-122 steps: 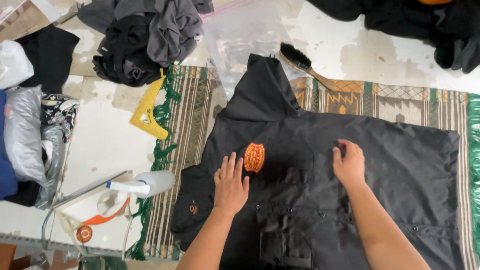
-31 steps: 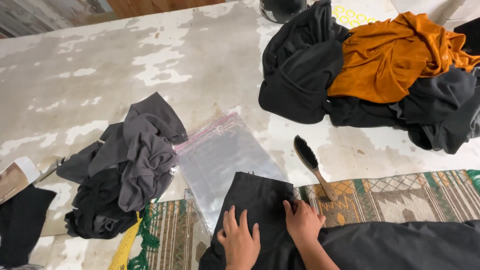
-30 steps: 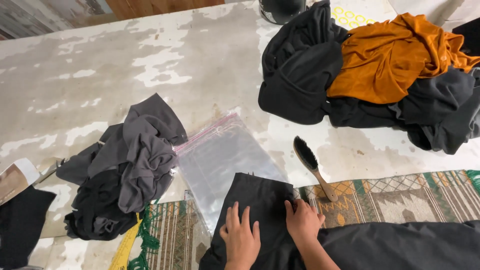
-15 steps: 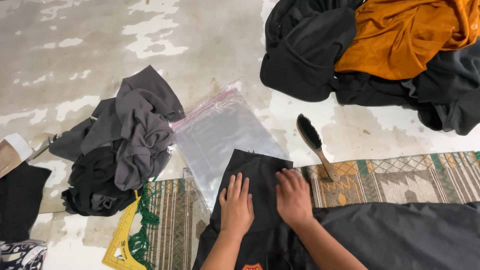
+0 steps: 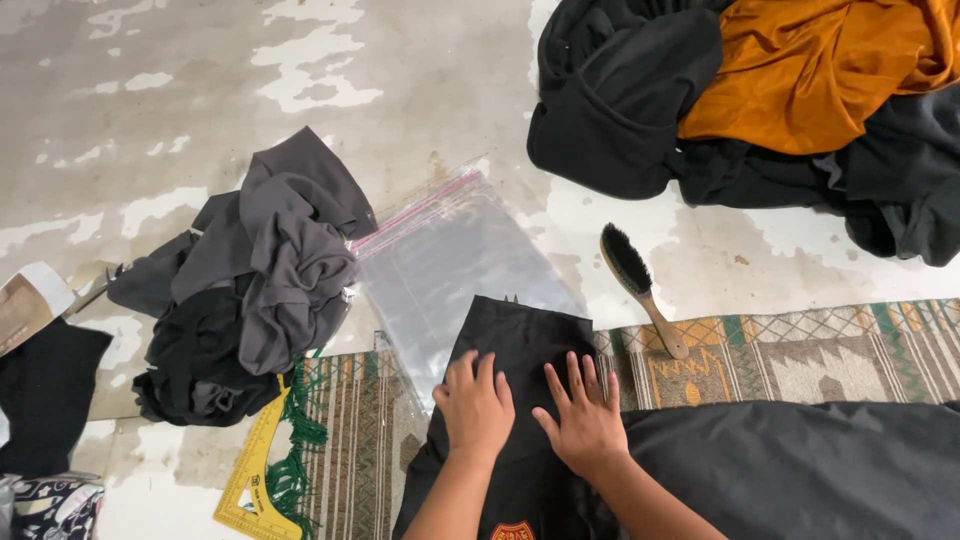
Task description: Ironing a black collared shirt on a flat surface using a hand iron and a spray bottle.
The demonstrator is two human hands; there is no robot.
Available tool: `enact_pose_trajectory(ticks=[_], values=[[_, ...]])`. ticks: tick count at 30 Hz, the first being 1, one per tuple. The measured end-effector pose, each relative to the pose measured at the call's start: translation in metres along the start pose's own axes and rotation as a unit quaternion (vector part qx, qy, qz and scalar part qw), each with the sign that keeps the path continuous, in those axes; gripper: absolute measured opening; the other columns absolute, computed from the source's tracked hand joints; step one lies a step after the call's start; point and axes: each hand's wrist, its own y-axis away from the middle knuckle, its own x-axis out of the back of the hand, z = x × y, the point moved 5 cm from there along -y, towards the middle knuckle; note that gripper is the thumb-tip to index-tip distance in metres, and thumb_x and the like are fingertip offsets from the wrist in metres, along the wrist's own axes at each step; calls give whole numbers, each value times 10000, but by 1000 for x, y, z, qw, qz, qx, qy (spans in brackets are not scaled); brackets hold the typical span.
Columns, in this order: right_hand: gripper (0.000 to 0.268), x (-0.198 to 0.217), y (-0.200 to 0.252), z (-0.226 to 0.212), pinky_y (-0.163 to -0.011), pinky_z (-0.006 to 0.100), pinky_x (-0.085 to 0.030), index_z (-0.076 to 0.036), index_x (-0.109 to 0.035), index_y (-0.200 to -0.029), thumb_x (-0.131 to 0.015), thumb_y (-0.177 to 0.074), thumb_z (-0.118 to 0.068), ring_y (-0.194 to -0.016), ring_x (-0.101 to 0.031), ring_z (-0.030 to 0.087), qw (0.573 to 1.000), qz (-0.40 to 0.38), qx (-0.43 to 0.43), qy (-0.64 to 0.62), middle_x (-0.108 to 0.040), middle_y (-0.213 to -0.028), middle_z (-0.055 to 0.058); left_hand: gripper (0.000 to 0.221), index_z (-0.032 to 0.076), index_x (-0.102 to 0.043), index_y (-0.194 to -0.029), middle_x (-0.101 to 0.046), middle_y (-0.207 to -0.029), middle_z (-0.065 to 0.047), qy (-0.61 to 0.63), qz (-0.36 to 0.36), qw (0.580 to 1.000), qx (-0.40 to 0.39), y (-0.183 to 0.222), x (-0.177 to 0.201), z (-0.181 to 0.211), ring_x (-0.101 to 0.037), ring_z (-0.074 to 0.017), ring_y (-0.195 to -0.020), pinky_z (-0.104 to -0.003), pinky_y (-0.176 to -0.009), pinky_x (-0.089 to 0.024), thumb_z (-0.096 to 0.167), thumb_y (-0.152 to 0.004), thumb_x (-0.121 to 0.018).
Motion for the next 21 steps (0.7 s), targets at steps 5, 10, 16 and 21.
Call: enact_pose_trajectory(ticks=[5,10,16,21], values=[[315,13,-30,18,-848,492,-418,-217,-704,-1228,-605,-952,-332,-1045,-605,226,972,-69,-98,-204,-701,-1149,-58,404,310,-545,-1434,-490,-1412,-29,137,-81,971,176,-88,-7,-31,-439,-302,-1294,-544,-1033,-367,340,-1051,-420],[462,-21,-66,74,-780,403,-538,-291,-434,-1491,-523,-1039,-321,-891,-671,267,863,-206,-296,-353,-638,-898,29,369,454,-502,-1442,-431,-1348,-46,126,-220,955,157,-130,-41,-46,-436,-281,-1198,-433,-927,-372,412,-1087,-411],[406,-61,-76,98,-819,467,-593,-271,-596,-1315,-600,-982,-502,-966,-740,344,835,-336,-243,-361,-702,-954,72,219,309,-654,-1178,-448,-1298,-62,89,-258,959,79,-148,-39,-51,-475,-293,-1222,-409,-923,-488,425,-1006,-584],[254,-75,-72,105,-776,422,-627,-229,-667,-1081,-692,-946,-442,-944,-756,326,859,-250,-276,-350,-677,-981,47,227,155,-620,-1189,-692,-1168,-163,151,-239,956,77,-139,19,-23,-676,-335,-1151,-429,-917,-562,310,-1023,-609]])
